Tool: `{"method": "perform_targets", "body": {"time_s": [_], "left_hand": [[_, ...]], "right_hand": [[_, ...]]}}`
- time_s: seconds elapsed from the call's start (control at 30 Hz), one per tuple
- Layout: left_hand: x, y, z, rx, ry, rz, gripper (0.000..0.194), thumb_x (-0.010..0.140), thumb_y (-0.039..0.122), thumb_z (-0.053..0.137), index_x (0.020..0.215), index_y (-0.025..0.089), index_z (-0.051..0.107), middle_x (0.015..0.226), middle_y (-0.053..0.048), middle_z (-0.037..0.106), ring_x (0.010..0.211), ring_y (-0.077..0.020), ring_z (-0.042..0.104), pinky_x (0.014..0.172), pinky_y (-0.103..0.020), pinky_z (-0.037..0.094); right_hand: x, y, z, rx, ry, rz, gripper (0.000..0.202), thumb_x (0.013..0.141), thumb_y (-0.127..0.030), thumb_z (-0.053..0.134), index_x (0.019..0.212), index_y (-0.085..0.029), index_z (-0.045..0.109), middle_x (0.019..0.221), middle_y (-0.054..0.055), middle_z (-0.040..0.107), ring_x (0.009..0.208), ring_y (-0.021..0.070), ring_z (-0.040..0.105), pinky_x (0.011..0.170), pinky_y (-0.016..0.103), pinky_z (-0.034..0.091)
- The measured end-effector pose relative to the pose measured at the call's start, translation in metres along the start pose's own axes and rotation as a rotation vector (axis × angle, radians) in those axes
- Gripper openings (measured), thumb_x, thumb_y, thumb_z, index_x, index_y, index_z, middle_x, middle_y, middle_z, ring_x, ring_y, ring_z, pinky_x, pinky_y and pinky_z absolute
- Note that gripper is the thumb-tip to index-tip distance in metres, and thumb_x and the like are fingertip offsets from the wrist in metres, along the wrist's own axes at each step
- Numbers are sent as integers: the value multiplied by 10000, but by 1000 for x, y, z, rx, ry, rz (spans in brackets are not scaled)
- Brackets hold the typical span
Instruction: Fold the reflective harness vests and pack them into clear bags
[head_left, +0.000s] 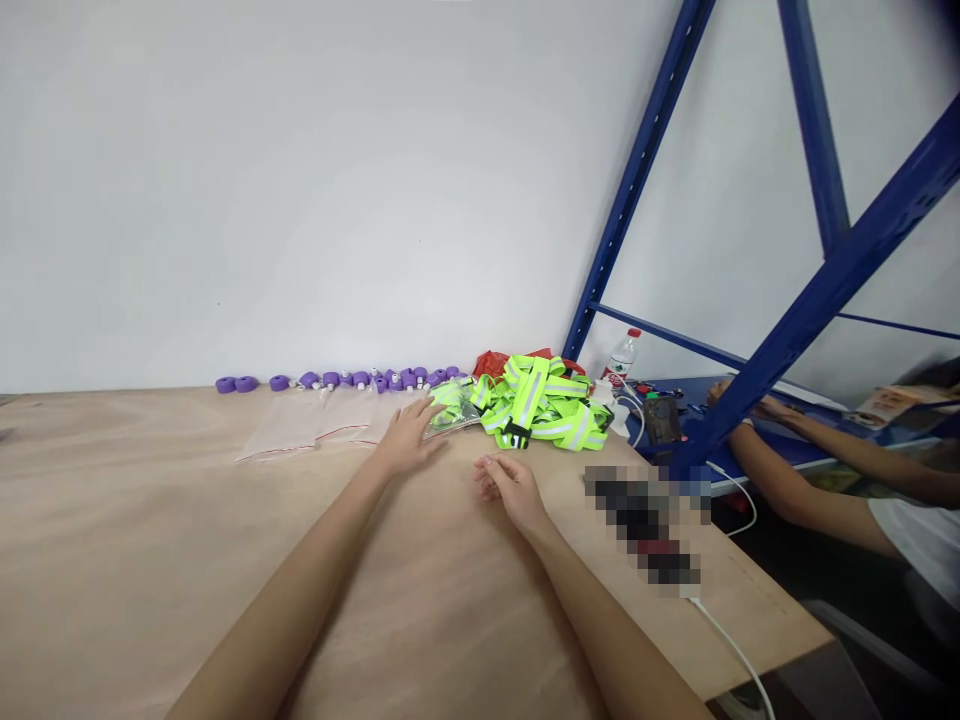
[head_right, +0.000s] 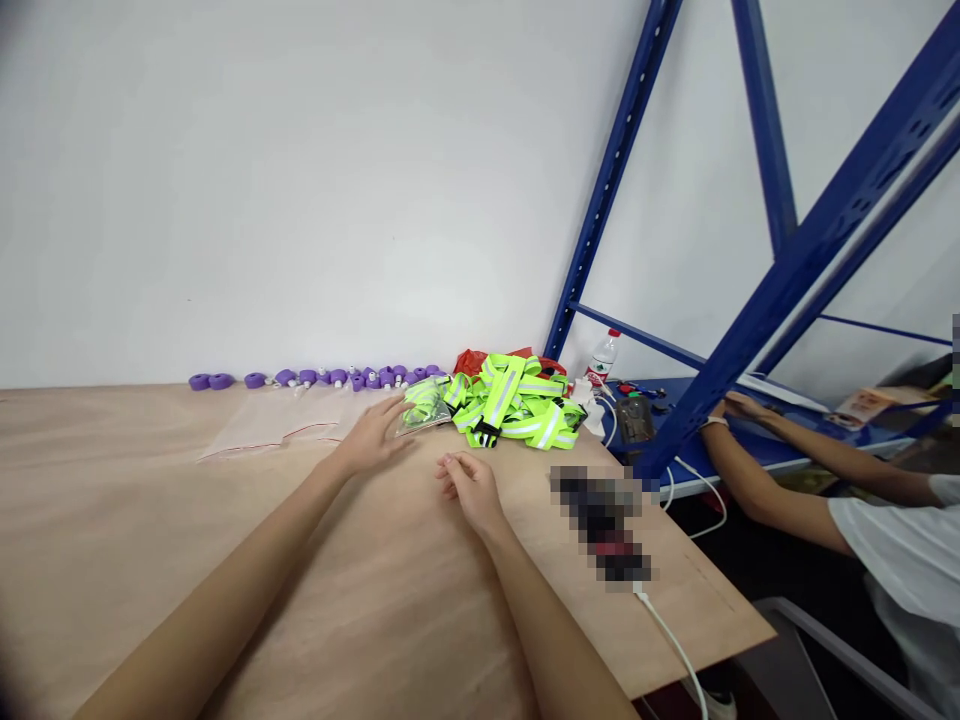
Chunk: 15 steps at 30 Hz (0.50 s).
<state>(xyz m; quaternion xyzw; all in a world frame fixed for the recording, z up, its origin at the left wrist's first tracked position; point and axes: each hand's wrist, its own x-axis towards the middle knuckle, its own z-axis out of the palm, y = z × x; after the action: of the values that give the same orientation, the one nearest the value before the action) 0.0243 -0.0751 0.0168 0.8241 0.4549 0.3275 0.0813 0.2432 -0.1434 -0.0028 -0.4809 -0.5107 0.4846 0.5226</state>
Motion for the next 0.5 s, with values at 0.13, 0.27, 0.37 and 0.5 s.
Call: {"method": "perform_targets", "body": {"time_s": [0.13,0.27,0.37,0.5], "left_hand": [[-8,11,16,100,-56,79,485,893,302,589,1373,238,562,1610,-138,326,1503,-369,218,1178,-616,209],[-11,16,27,162,-114,113,378,911,276,546,1273,228,645,1590,-112,380,1486,-318,289,1214,-549,186],[-13,14,34,201,-161,56,398,906,298,548,1285,217,635,1583,-122,395,1445,-351,366,1159,-611,269],[-14,12,41,251,-132,-46,543,941,328,488,1465,189,457,1592,-150,371,1426,-342,397,1134,-619,302]], "right_hand": [[24,-12,-16,-129,130,-57,521,709,-697,650,808,-188,698,785,80,738,549,168,634,516,297,515],[75,-44,-49,-381,287,-103,447,750,-616,623,887,-195,682,949,96,741,733,239,687,652,360,546],[113,-68,-71,-635,393,-102,411,726,-479,698,1034,-207,676,1256,125,664,1125,333,627,945,448,482],[147,-82,-83,-902,463,18,688,686,-449,758,1280,-151,581,1452,239,497,1313,446,480,1053,574,363]]}}
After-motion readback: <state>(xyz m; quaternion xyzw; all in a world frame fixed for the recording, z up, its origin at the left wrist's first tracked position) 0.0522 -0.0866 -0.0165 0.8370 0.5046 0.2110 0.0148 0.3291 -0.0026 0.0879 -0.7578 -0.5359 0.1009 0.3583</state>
